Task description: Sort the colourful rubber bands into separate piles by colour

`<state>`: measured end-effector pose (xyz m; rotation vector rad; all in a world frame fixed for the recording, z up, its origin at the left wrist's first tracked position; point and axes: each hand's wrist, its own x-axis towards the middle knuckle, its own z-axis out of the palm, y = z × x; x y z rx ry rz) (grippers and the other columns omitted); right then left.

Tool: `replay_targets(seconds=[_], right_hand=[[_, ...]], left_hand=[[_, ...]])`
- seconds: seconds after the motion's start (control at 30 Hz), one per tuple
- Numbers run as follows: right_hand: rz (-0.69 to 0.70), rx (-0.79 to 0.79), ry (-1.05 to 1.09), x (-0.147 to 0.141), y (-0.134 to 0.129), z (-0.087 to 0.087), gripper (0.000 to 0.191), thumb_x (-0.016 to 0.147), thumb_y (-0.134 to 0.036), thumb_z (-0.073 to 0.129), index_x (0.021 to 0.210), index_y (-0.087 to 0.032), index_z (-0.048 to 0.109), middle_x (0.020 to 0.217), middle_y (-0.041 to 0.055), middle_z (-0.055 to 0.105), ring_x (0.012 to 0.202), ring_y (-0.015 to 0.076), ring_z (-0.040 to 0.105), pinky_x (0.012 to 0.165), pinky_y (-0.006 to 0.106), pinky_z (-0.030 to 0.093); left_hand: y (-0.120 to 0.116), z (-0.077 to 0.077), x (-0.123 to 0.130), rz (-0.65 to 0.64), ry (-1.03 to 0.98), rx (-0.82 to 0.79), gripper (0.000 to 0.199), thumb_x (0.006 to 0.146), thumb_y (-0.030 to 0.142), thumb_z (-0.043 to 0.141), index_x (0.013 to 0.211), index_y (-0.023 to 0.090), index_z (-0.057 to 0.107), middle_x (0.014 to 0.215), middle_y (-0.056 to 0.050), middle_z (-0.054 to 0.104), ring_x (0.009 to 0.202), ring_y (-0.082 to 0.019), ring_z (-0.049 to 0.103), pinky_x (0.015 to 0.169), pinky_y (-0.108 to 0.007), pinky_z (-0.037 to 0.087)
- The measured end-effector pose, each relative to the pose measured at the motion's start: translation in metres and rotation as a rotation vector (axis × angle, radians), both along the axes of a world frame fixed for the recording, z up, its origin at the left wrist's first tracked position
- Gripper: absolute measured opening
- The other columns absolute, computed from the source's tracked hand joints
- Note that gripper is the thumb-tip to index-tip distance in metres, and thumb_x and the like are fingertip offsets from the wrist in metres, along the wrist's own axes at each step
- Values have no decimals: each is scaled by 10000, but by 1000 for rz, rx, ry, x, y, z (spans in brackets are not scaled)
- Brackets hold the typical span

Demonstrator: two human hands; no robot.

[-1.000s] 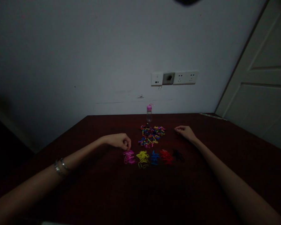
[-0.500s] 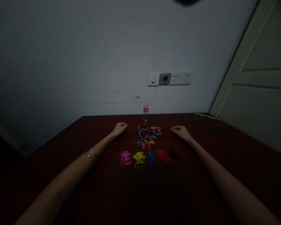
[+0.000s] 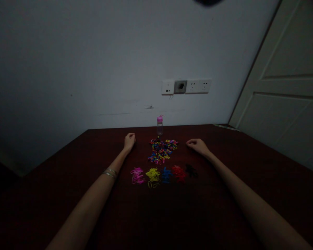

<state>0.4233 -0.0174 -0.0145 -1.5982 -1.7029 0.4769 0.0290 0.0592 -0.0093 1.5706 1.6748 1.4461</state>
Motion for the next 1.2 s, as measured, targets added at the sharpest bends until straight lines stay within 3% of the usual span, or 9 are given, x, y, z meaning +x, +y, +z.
replay_targets(seconds=[0.2,0.37,0.63,1.2], right_hand=[[221,-45,113,-23,-5,11,231,629,-278,596,797,-136,666,642,0,601,580,108,518,552,209,385],[347,13,112,-47,-3,8,280,617,-240,609,873,-133,648,732,14,613,647,114,540,604,215,412],[289,116,-21,-50,-2,-1,252,641,-171,560,881,-180,637,767,6,628,639,107,539,595,208,415],[322,82,-4,-49,-6,8,251,662,-164,534,889,-120,632,702,21,630,614,112,543,584,214,411]], left_hand=[[-2,-1,-2,-22,-28,15,327,724,298,424,960,124,568,492,41,507,431,-85,459,481,-184,358],[-2,-2,-3,-33,-77,29,309,716,280,431,946,126,569,490,43,498,424,-83,450,469,-182,350],[3,-8,-3,-62,-133,75,290,709,280,449,912,122,582,450,49,475,404,-89,445,454,-186,345],[-5,-1,1,-116,-88,60,268,719,264,447,892,114,587,434,50,468,399,-88,431,455,-189,334]])
